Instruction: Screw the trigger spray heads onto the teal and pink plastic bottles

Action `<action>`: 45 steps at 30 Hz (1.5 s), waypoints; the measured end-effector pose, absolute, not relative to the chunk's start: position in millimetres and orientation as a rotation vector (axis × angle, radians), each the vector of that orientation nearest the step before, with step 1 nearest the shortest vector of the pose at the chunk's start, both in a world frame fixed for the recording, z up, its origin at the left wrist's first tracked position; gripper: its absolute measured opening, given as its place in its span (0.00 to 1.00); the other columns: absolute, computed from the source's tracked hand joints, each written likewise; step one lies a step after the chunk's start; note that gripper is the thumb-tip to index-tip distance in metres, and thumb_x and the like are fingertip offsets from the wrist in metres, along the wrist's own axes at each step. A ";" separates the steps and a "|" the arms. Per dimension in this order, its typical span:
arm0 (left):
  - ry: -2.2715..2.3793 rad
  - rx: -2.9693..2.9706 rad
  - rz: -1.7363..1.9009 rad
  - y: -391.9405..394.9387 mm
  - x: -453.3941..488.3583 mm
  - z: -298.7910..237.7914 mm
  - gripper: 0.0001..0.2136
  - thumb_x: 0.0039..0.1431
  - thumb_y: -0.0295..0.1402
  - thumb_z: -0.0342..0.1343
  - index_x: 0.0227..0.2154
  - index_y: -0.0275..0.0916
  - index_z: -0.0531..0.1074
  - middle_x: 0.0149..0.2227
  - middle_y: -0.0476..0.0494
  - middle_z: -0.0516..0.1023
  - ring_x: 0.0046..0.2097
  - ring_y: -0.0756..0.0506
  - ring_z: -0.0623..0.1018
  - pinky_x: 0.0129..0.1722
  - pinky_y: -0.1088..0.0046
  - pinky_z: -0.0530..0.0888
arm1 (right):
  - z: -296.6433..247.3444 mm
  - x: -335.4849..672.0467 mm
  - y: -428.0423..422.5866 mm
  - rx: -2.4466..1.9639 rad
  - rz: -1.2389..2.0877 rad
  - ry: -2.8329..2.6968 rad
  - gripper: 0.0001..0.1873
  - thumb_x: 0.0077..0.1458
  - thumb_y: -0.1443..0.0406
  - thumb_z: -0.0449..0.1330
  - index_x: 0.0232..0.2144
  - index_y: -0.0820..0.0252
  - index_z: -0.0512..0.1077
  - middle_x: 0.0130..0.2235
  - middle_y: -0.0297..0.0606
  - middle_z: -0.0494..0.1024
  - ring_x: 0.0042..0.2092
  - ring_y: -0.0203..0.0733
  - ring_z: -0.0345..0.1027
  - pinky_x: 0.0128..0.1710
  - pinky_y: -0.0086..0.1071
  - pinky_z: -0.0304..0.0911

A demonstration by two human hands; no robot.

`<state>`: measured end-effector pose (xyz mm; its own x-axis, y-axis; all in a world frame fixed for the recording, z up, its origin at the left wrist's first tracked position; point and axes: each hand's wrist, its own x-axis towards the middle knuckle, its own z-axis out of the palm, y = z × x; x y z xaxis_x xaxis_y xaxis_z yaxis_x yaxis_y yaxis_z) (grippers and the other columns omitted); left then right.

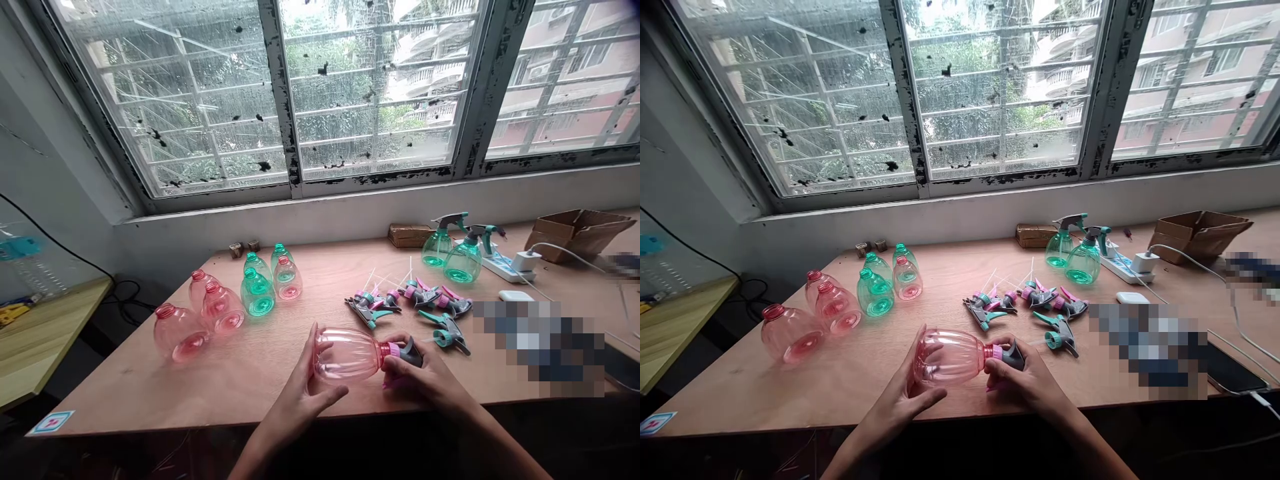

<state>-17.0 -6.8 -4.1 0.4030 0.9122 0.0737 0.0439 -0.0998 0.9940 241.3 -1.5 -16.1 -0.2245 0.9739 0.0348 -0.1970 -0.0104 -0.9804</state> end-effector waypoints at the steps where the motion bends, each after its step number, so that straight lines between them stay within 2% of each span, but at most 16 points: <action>1: 0.900 1.504 0.929 -6.9 -16.9 -3.8 0.49 0.58 0.37 0.64 0.70 0.51 0.32 0.72 0.37 0.48 0.68 0.35 0.60 0.68 0.51 0.51 | -15.9 241.5 -1.4 -0.930 1.457 -1.224 0.21 0.50 0.53 0.71 0.40 0.59 0.72 0.28 0.33 0.81 0.29 0.42 0.77 0.32 0.34 0.73; 4: 0.893 1.521 0.950 -8.4 -15.8 -1.6 0.51 0.57 0.36 0.66 0.69 0.53 0.30 0.72 0.39 0.47 0.69 0.36 0.59 0.69 0.53 0.51 | -15.4 242.0 -1.7 -0.924 1.455 -1.233 0.20 0.51 0.53 0.70 0.40 0.59 0.72 0.28 0.33 0.81 0.29 0.42 0.77 0.32 0.34 0.73; 7: 0.873 1.449 0.976 -8.7 -14.6 -0.9 0.53 0.55 0.37 0.68 0.70 0.49 0.32 0.72 0.38 0.47 0.68 0.34 0.60 0.68 0.54 0.54 | -15.3 242.1 -2.1 -0.936 1.442 -1.260 0.19 0.51 0.55 0.70 0.39 0.59 0.73 0.29 0.32 0.80 0.29 0.41 0.77 0.32 0.33 0.73; 10: 0.866 1.396 0.969 -6.6 -14.3 -2.8 0.50 0.55 0.39 0.67 0.70 0.47 0.36 0.70 0.35 0.51 0.67 0.33 0.62 0.67 0.53 0.57 | -14.9 241.6 -2.1 -0.941 1.438 -1.264 0.19 0.50 0.54 0.71 0.39 0.58 0.73 0.29 0.32 0.81 0.29 0.41 0.77 0.31 0.33 0.73; 13: 0.885 1.442 0.967 -5.3 -14.2 -3.7 0.50 0.56 0.37 0.67 0.70 0.49 0.35 0.69 0.35 0.55 0.66 0.34 0.63 0.67 0.53 0.56 | -14.6 241.0 -1.2 -0.931 1.433 -1.238 0.21 0.50 0.53 0.71 0.39 0.58 0.73 0.28 0.32 0.80 0.29 0.41 0.77 0.31 0.32 0.72; 16: 0.867 1.502 0.984 -7.0 -13.7 -1.5 0.52 0.56 0.36 0.67 0.69 0.54 0.31 0.71 0.39 0.49 0.67 0.36 0.62 0.67 0.55 0.56 | -14.9 240.9 -0.6 -0.920 1.440 -1.219 0.21 0.49 0.53 0.71 0.39 0.59 0.72 0.27 0.32 0.80 0.29 0.41 0.77 0.32 0.33 0.73; 19: 0.878 1.479 0.992 -9.5 -13.4 1.6 0.55 0.53 0.36 0.69 0.69 0.53 0.29 0.72 0.40 0.47 0.68 0.36 0.59 0.68 0.57 0.56 | -15.5 241.0 -1.5 -0.911 1.447 -1.229 0.20 0.51 0.54 0.70 0.39 0.59 0.71 0.29 0.32 0.79 0.29 0.41 0.77 0.33 0.34 0.74; 21: 0.895 1.429 0.991 -10.0 -13.2 2.7 0.53 0.53 0.38 0.68 0.70 0.50 0.32 0.71 0.39 0.48 0.69 0.35 0.58 0.68 0.56 0.55 | -15.5 240.8 -2.4 -0.920 1.455 -1.233 0.20 0.51 0.54 0.70 0.40 0.59 0.71 0.29 0.33 0.79 0.30 0.42 0.77 0.33 0.35 0.74; 24: 0.895 1.400 0.947 -8.7 -12.5 2.9 0.51 0.54 0.39 0.67 0.70 0.47 0.36 0.70 0.36 0.52 0.67 0.33 0.61 0.67 0.53 0.57 | -14.6 240.5 -2.4 -0.936 1.439 -1.239 0.20 0.51 0.54 0.70 0.40 0.58 0.71 0.29 0.33 0.80 0.29 0.43 0.77 0.33 0.37 0.75; 29: 0.856 1.492 0.987 -7.8 -12.2 2.7 0.50 0.56 0.35 0.66 0.69 0.55 0.32 0.71 0.41 0.49 0.68 0.37 0.59 0.69 0.54 0.51 | -14.2 241.4 -1.1 -0.907 1.431 -1.248 0.19 0.52 0.55 0.70 0.40 0.60 0.71 0.28 0.34 0.80 0.29 0.41 0.76 0.32 0.35 0.73; 31: 0.878 1.507 0.980 -7.8 -13.6 2.0 0.52 0.55 0.35 0.67 0.69 0.53 0.31 0.70 0.40 0.51 0.68 0.37 0.59 0.69 0.55 0.51 | -14.7 241.8 -1.7 -0.900 1.438 -1.246 0.18 0.52 0.56 0.70 0.40 0.60 0.71 0.28 0.33 0.80 0.29 0.41 0.76 0.32 0.34 0.73; 35: 0.910 1.441 0.932 -6.4 -16.1 -0.2 0.52 0.55 0.39 0.66 0.70 0.45 0.33 0.64 0.34 0.63 0.65 0.35 0.64 0.65 0.53 0.59 | -15.0 241.6 -3.0 -0.909 1.444 -1.262 0.18 0.52 0.56 0.70 0.40 0.59 0.71 0.28 0.33 0.81 0.29 0.41 0.77 0.32 0.34 0.73; 39: 0.901 1.487 0.961 -6.0 -14.9 0.0 0.50 0.56 0.38 0.66 0.70 0.49 0.35 0.68 0.37 0.56 0.67 0.36 0.60 0.66 0.58 0.56 | -14.8 240.6 -1.8 -0.899 1.444 -1.241 0.19 0.52 0.56 0.70 0.40 0.60 0.72 0.28 0.33 0.81 0.29 0.41 0.77 0.32 0.34 0.73; 42: 0.888 1.531 0.969 -7.4 -14.8 0.2 0.49 0.58 0.38 0.65 0.69 0.52 0.31 0.65 0.38 0.60 0.65 0.38 0.63 0.66 0.58 0.56 | -15.2 240.3 -1.3 -0.894 1.449 -1.238 0.19 0.52 0.55 0.70 0.40 0.60 0.72 0.28 0.33 0.81 0.29 0.42 0.77 0.33 0.35 0.73; 45: 0.904 1.499 0.935 -8.6 -16.3 -0.8 0.52 0.56 0.41 0.66 0.69 0.49 0.29 0.62 0.36 0.63 0.63 0.37 0.66 0.66 0.56 0.57 | -15.9 240.5 -1.8 -0.893 1.447 -1.243 0.18 0.52 0.55 0.70 0.40 0.59 0.72 0.28 0.33 0.81 0.29 0.41 0.77 0.32 0.34 0.73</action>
